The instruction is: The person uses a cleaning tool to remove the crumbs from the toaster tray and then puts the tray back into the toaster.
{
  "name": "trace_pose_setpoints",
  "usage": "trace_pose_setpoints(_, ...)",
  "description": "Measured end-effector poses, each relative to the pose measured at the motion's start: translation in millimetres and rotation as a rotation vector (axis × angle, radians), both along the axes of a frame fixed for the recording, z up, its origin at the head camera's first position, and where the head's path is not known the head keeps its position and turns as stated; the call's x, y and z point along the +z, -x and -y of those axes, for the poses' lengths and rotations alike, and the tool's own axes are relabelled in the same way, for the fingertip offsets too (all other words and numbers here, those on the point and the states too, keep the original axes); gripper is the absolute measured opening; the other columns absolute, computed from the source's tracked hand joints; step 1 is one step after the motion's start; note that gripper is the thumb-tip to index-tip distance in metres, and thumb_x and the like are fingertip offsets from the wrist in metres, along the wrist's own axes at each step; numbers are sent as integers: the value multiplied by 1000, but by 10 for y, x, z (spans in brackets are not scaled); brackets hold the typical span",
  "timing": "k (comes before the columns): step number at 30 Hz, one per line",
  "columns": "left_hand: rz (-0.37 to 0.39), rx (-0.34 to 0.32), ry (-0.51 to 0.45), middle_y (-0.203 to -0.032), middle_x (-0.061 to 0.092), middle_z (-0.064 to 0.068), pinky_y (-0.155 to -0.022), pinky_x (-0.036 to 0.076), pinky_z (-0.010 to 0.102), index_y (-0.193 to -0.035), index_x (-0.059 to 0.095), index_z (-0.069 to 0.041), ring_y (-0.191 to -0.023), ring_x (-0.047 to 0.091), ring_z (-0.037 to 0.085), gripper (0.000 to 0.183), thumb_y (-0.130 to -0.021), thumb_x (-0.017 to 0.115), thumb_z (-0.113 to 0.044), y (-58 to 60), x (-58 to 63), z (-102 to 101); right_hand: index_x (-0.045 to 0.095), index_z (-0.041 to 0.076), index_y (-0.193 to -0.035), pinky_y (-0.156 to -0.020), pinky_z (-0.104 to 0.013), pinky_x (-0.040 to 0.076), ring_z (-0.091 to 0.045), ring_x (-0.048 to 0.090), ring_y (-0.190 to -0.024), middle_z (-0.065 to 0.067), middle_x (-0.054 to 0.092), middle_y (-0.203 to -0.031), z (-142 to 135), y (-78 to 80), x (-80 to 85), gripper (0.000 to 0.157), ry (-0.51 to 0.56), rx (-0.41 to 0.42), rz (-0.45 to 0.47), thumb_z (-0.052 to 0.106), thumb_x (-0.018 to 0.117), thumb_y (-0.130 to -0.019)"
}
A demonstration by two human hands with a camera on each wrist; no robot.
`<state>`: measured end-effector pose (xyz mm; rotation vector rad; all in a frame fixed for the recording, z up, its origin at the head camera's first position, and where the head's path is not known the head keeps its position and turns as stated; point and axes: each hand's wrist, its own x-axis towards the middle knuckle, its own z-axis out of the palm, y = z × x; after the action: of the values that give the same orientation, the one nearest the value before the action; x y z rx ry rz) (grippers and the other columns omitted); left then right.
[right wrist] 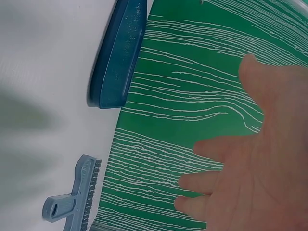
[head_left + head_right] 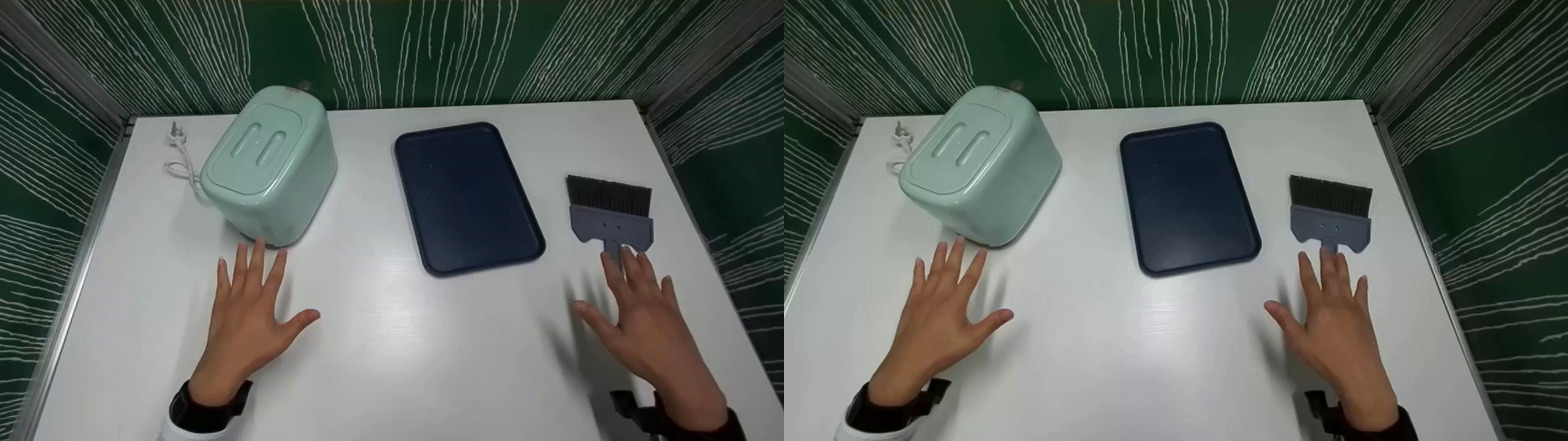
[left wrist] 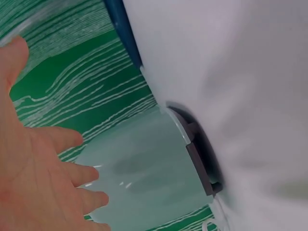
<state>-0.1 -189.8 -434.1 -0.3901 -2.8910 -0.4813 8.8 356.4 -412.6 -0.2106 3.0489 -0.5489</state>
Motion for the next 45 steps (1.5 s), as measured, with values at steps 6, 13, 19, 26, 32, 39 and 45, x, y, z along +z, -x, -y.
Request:
trace_pose_setpoints(6,-36,19,-29,-168,24,27,-123,7,68,-158,42,-2,-156,16,48,101,-87,69,-69,47,15,-5,26,-5,-162,-119,-74,-6,-52,4,-156,-41,18,-163,-10,-14,-2,85,9,-1,-3,45,62,-104)
trace_pose_setpoints(13,-66,84,-92,-170,16,26,-124,3,66,-160,37,-1,-157,10,48,100,-90,67,-65,176,85,43,27,-4,-162,-118,-76,-5,-53,5,-155,-39,17,-164,18,-45,-38,85,28,2,-8,45,63,-103)
trace_pose_setpoints(19,-71,149,-212,-171,10,27,-126,0,62,-164,25,0,-158,5,46,94,-96,69,-49,382,177,138,28,-3,-162,-119,-74,-4,-52,6,-156,-37,15,-166,73,-60,-61,84,35,13,2,46,63,-103)
trace_pose_setpoints(26,7,242,-443,-172,4,24,-126,-5,57,-166,13,-2,-160,1,37,88,-105,58,-45,733,320,310,28,-2,-162,-120,-73,-1,-51,8,-156,-35,17,-166,190,-47,-48,85,39,45,-7,45,65,-102)
trace_pose_setpoints(32,149,307,-557,-174,-3,16,-127,-2,53,-168,3,-9,-159,-3,29,87,-107,47,-53,1002,379,451,31,0,-162,-121,-73,4,-51,12,-155,-32,20,-167,333,-20,-65,84,46,89,-25,46,66,-101)
trace_pose_setpoints(39,223,352,-726,-174,8,15,-128,6,40,-167,11,-6,-159,5,25,82,-108,40,-55,1303,434,577,34,0,-162,-120,-73,11,-50,17,-155,-30,22,-168,505,34,-89,83,60,126,-27,47,66,-101)
trace_pose_setpoints(45,207,377,-823,-171,25,14,-127,14,31,-165,26,-3,-157,19,20,67,-111,36,-43,1409,427,601,32,1,-163,-121,-69,16,-48,18,-155,-29,21,-168,686,120,-116,83,71,157,10,48,63,-102)
